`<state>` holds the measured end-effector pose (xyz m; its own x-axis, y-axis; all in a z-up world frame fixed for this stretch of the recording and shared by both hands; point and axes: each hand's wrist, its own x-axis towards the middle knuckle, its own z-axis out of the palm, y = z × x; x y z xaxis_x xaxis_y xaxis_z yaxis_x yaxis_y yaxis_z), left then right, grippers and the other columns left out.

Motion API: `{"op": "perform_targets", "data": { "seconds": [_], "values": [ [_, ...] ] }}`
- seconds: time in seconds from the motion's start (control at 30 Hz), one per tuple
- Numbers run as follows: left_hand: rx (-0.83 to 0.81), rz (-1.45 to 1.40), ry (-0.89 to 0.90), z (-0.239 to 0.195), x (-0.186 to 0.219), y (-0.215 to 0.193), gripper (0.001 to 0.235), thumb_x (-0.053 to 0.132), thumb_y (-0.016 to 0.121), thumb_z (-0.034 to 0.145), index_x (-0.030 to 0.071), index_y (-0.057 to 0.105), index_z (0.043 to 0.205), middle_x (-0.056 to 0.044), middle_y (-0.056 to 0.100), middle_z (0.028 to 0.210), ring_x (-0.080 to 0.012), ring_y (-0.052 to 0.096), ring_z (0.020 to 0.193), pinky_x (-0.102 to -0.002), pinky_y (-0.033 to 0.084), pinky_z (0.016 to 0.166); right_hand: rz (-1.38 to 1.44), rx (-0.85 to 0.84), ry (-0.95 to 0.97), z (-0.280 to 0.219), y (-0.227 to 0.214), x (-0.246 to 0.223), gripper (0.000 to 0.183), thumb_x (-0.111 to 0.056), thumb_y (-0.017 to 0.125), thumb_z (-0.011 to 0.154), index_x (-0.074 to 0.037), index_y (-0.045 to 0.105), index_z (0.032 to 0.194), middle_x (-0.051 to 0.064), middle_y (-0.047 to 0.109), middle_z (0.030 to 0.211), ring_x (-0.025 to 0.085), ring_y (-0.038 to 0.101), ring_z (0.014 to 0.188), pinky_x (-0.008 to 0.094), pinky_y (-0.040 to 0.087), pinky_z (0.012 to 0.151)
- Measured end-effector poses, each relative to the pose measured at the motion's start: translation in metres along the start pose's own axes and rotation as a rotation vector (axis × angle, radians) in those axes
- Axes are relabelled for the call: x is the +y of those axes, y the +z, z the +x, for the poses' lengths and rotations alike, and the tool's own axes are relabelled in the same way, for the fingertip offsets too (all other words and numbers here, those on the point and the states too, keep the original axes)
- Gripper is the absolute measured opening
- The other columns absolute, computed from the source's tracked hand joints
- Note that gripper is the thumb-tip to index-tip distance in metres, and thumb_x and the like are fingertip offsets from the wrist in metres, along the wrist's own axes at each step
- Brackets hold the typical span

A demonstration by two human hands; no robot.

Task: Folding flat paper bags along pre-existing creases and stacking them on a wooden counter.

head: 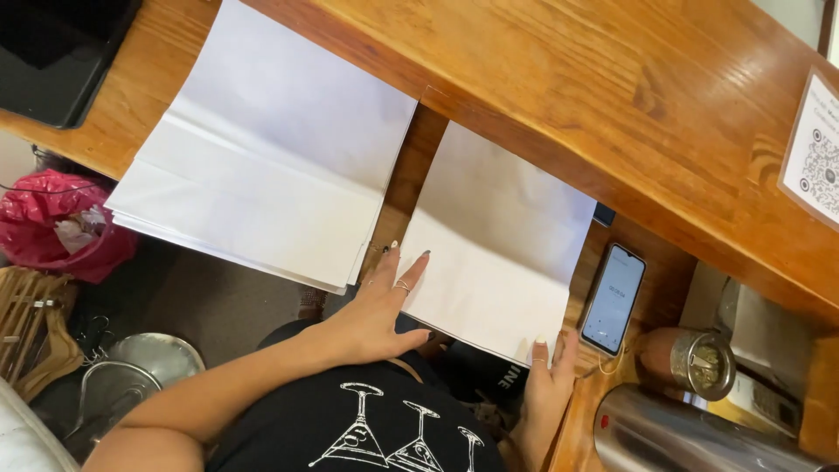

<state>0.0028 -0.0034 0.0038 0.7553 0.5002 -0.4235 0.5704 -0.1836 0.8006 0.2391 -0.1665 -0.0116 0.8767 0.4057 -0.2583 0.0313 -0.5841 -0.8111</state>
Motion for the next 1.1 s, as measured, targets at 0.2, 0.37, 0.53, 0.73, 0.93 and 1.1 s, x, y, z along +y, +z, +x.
{"op": "perform_targets", "data": {
  "seconds": [0.2, 0.37, 0.53, 0.73, 0.93, 1.1],
  "values": [
    [0.016, 0.022, 0.024, -0.006, 0.017, 0.001, 0.105, 0.040, 0.070, 0.096, 0.022, -0.006, 0.166, -0.034, -0.032, 0.161, -0.0496, -0.027, 0.152, -0.054, -0.009, 0.124, 0.035, -0.067, -0.014, 0.010, -0.018, 0.006, 0.059, -0.016, 0.053, 0.099, -0.002, 0.039, 0.154, 0.014, 0.045, 0.159, 0.023, 0.044, 0.146, 0.035, 0.035, 0.119],
    [0.109, -0.328, 0.049, -0.019, 0.039, -0.010, 0.097, 0.023, 0.061, 0.094, 0.024, -0.008, 0.163, -0.018, -0.030, 0.168, -0.0335, -0.013, 0.160, -0.038, 0.032, 0.095, -0.013, -0.245, -0.024, 0.011, -0.037, 0.000, 0.068, -0.021, 0.054, 0.095, -0.002, 0.034, 0.156, 0.015, 0.039, 0.163, 0.024, 0.037, 0.152, 0.038, 0.030, 0.123],
    [0.406, -0.660, 0.018, 0.004, 0.022, -0.004, 0.092, 0.020, 0.059, 0.092, 0.017, 0.008, 0.168, 0.002, 0.055, 0.073, -0.0091, 0.033, 0.049, -0.027, 0.035, 0.053, 0.233, -0.033, 0.052, 0.024, -0.035, 0.008, 0.043, -0.005, 0.064, 0.092, -0.004, 0.058, 0.135, 0.011, 0.064, 0.132, 0.021, 0.060, 0.124, 0.032, 0.049, 0.106],
    [0.407, -1.179, -0.048, 0.037, 0.002, -0.007, 0.094, 0.002, 0.059, 0.079, 0.013, 0.018, 0.163, -0.009, 0.052, 0.152, -0.0215, 0.063, 0.110, -0.029, 0.051, 0.055, 0.526, -0.225, 0.242, 0.083, -0.024, 0.075, 0.049, 0.000, 0.067, 0.088, -0.005, 0.057, 0.135, 0.021, 0.070, 0.122, 0.029, 0.069, 0.097, 0.037, 0.059, 0.078],
    [0.268, -0.651, 0.318, -0.005, -0.012, -0.025, 0.086, 0.008, 0.046, 0.087, 0.007, 0.007, 0.163, -0.010, 0.007, 0.174, -0.0225, 0.008, 0.160, -0.038, 0.006, 0.128, 0.473, -0.362, 0.195, 0.062, -0.022, 0.058, 0.046, -0.008, 0.064, 0.093, 0.000, 0.058, 0.138, 0.021, 0.070, 0.120, 0.029, 0.068, 0.094, 0.036, 0.056, 0.076],
    [0.361, -0.442, 0.503, -0.050, -0.040, -0.057, 0.077, 0.032, 0.051, 0.101, 0.006, 0.012, 0.164, -0.011, 0.016, 0.172, -0.0225, 0.021, 0.157, -0.037, 0.012, 0.128, 0.462, -0.312, 0.264, 0.019, 0.016, -0.003, 0.069, 0.003, 0.048, 0.098, -0.010, 0.031, 0.163, 0.021, 0.054, 0.135, 0.026, 0.055, 0.124, 0.034, 0.043, 0.112]
  ]
}}
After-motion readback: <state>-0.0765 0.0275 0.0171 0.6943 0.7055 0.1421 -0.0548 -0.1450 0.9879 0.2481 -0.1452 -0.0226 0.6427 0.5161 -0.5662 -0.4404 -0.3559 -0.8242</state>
